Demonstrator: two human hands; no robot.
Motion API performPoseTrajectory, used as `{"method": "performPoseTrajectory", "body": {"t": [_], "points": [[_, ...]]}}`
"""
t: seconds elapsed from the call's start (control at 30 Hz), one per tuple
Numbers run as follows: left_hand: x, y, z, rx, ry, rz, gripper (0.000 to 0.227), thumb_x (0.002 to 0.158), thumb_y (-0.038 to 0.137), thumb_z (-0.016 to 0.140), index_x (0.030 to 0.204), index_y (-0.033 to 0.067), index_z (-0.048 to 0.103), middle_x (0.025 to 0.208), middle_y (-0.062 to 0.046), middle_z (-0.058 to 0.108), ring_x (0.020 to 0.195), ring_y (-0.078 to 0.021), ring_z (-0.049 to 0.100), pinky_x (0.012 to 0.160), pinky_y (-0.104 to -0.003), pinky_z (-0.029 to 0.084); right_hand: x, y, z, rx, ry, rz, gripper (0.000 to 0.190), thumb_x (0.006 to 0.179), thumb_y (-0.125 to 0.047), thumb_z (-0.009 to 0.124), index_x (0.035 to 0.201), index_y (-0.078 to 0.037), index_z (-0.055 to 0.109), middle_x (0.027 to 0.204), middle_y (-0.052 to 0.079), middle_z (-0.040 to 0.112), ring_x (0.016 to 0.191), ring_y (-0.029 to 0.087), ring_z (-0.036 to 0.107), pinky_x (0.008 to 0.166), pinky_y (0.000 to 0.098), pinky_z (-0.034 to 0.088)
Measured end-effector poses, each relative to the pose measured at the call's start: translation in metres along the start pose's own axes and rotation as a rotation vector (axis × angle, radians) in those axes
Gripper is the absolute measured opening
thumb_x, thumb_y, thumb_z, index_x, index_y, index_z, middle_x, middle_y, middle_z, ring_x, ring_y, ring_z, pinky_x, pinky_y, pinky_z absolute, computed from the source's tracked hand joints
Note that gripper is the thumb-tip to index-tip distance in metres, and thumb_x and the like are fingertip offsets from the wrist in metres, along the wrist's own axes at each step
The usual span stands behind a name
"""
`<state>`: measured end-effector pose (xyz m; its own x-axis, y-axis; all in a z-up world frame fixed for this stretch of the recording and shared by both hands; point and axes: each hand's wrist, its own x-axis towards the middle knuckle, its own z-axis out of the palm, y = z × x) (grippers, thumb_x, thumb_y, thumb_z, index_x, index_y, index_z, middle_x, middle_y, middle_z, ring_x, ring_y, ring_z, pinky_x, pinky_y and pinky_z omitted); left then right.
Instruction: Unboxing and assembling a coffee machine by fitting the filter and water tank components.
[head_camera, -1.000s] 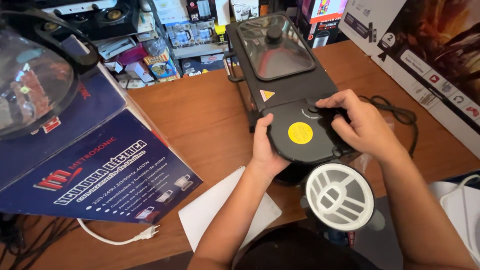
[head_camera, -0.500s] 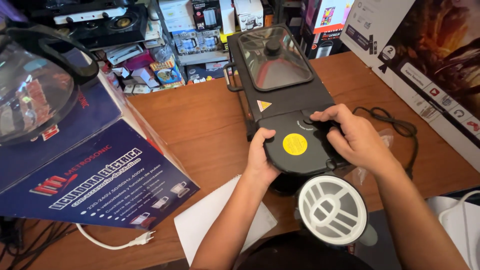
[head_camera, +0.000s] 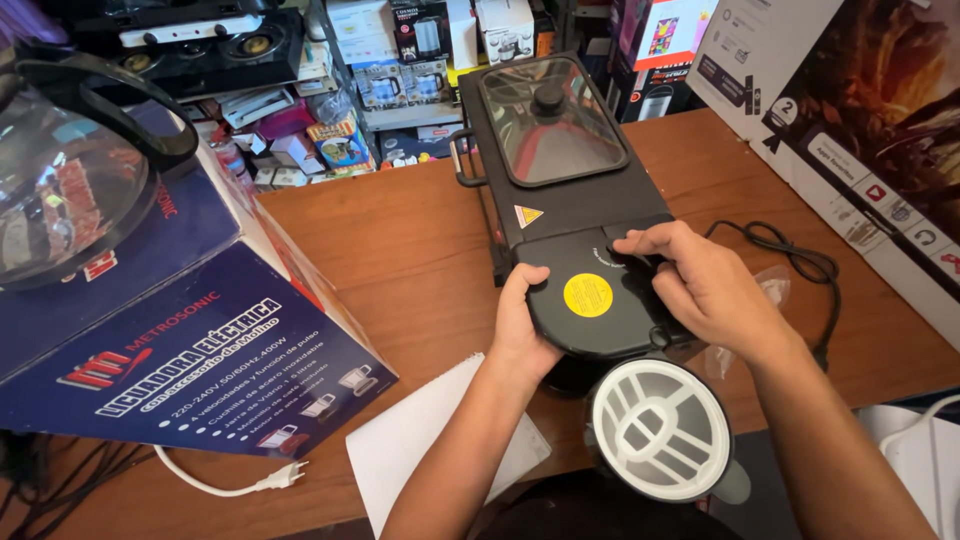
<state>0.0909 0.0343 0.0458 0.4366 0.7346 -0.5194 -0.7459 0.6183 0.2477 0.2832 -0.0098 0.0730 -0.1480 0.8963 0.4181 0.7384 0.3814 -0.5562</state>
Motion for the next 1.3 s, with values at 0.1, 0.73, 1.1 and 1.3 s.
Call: {"method": "performPoseTrajectory", "body": {"t": [0.1,0.73,1.1,1.3], "points": [[0.000,0.000,0.000,0.011,0.003,0.010,0.023,0.069,0.017,0.078,0.086,0.0078,0.066,0.081,-0.012,0.068,0.074,-0.0240,0.068,0.064,-0.033,0.060,-0.001,0.005,0.002,0.002,-0.002,-0.004,0.025,0.089,0.001,0.049,0.110,-0.009,0.058,0.119,0.009,0.079,0.121,0.030,0.069,0.099,0.0482,0.054],[0.000,-0.002,0.002,-0.019,-0.024,-0.022,0.029,0.068,0.026,0.077,0.091,0.0085,0.069,0.085,-0.012,0.071,0.078,-0.0253,0.069,0.066,-0.034,0.060,0.005,0.014,0.004,-0.126,-0.022,-0.090,0.023,0.086,0.001,0.052,0.106,-0.009,0.059,0.105,0.007,0.079,0.118,0.029,0.070,0.101,0.0479,0.052],[0.004,-0.003,-0.004,-0.035,-0.026,-0.041,0.033,0.068,0.027,0.077,0.095,0.0082,0.071,0.090,-0.013,0.071,0.082,-0.0269,0.069,0.071,-0.037,0.060,0.002,0.009,0.003,-0.106,-0.012,-0.054,0.024,0.086,0.000,0.052,0.107,-0.010,0.061,0.107,0.006,0.079,0.117,0.028,0.070,0.102,0.0472,0.051],[-0.001,-0.002,0.002,-0.036,-0.020,-0.035,0.033,0.070,0.029,0.077,0.095,0.0091,0.071,0.090,-0.012,0.072,0.082,-0.0256,0.069,0.071,-0.035,0.060,0.004,0.016,0.004,-0.148,-0.028,-0.076,0.023,0.086,0.000,0.053,0.105,-0.010,0.061,0.103,0.007,0.078,0.115,0.029,0.070,0.101,0.0477,0.051]]}}
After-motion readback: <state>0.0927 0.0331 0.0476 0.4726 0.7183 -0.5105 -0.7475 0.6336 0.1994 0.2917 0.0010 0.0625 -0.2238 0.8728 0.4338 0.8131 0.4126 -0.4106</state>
